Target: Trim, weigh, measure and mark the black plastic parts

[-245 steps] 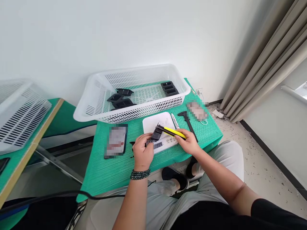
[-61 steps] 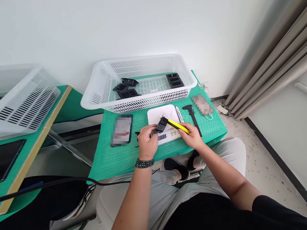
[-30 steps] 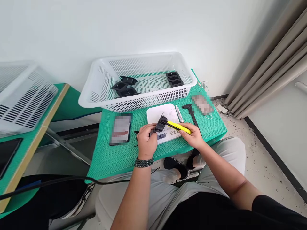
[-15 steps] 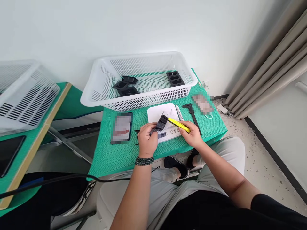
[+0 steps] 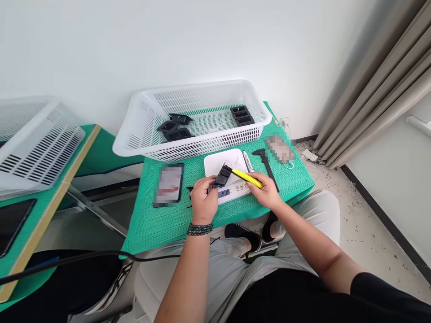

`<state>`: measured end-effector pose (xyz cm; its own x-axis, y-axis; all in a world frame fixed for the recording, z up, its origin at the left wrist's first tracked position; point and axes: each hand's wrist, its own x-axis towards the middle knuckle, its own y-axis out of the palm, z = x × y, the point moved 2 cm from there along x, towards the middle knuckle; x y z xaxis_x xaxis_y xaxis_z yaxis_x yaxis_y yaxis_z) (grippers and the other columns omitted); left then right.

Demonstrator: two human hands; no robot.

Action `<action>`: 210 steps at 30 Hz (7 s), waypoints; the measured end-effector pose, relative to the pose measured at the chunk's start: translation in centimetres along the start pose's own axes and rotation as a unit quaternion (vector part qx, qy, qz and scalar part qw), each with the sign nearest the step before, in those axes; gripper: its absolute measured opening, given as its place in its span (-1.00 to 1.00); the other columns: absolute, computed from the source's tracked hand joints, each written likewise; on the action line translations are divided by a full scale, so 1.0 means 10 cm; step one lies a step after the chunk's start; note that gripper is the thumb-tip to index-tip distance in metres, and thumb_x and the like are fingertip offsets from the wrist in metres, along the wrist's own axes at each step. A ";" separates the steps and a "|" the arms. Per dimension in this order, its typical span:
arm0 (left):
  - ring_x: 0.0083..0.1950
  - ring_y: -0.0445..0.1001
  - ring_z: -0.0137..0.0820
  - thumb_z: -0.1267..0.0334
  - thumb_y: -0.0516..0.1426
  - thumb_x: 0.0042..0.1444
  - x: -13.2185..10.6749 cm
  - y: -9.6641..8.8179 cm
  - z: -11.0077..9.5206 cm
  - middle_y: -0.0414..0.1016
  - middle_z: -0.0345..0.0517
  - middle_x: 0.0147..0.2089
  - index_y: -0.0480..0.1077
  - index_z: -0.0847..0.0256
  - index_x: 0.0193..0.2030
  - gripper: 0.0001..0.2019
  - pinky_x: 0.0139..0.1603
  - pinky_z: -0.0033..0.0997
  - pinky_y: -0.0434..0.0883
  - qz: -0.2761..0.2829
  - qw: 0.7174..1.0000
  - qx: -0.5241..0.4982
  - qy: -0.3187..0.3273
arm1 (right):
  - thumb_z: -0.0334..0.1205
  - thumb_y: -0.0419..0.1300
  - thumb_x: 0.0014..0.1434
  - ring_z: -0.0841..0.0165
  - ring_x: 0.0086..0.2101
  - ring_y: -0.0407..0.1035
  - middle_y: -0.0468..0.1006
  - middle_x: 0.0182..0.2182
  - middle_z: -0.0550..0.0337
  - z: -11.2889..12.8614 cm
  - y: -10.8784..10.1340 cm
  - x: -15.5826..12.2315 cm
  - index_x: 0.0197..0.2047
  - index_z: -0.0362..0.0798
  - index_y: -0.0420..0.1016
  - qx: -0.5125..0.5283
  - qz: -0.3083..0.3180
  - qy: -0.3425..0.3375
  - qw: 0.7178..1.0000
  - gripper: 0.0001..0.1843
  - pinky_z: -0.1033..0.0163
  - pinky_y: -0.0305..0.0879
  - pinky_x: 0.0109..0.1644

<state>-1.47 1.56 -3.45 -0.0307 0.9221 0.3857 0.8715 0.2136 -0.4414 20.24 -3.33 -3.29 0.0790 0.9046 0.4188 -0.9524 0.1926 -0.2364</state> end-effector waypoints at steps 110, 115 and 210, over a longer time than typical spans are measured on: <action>0.10 0.54 -0.09 0.37 0.03 -0.09 0.00 -0.02 -0.02 0.66 -0.02 -0.10 0.52 0.12 -0.29 -0.72 0.24 -0.04 0.47 0.003 1.000 0.010 -0.019 | -0.03 0.25 0.34 0.14 -0.04 0.58 0.71 -0.04 0.04 -0.05 0.03 0.00 0.07 0.04 0.65 0.018 -0.006 0.027 0.999 -0.67 0.04 0.51 0.11; 0.11 0.54 -0.10 0.36 0.03 -0.07 -0.01 -0.02 -0.02 0.65 -0.02 -0.08 0.52 0.12 -0.27 -0.72 0.25 -0.08 0.46 0.008 1.000 0.012 -0.019 | -0.04 0.25 0.35 0.13 -0.02 0.58 0.70 -0.02 0.04 -0.04 0.02 0.01 0.09 0.05 0.65 0.019 -0.007 0.027 0.999 -0.68 0.04 0.50 0.13; 0.15 0.50 -0.09 -0.01 0.12 0.28 -0.05 -0.07 -0.17 0.63 0.07 0.01 0.49 0.13 -0.16 -0.72 0.28 0.02 0.38 -0.052 0.995 0.036 0.075 | 0.02 0.29 0.26 0.15 -0.17 0.57 0.68 -0.16 0.04 -0.07 -0.01 0.00 0.00 0.00 0.65 0.070 -0.038 0.079 0.994 -0.65 0.07 0.56 -0.10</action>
<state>-1.21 0.40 -1.91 -0.0410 0.8359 0.5473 0.8296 0.3337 -0.4476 20.54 -3.08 -3.84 0.1878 0.9397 0.2858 -0.9726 0.2185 -0.0792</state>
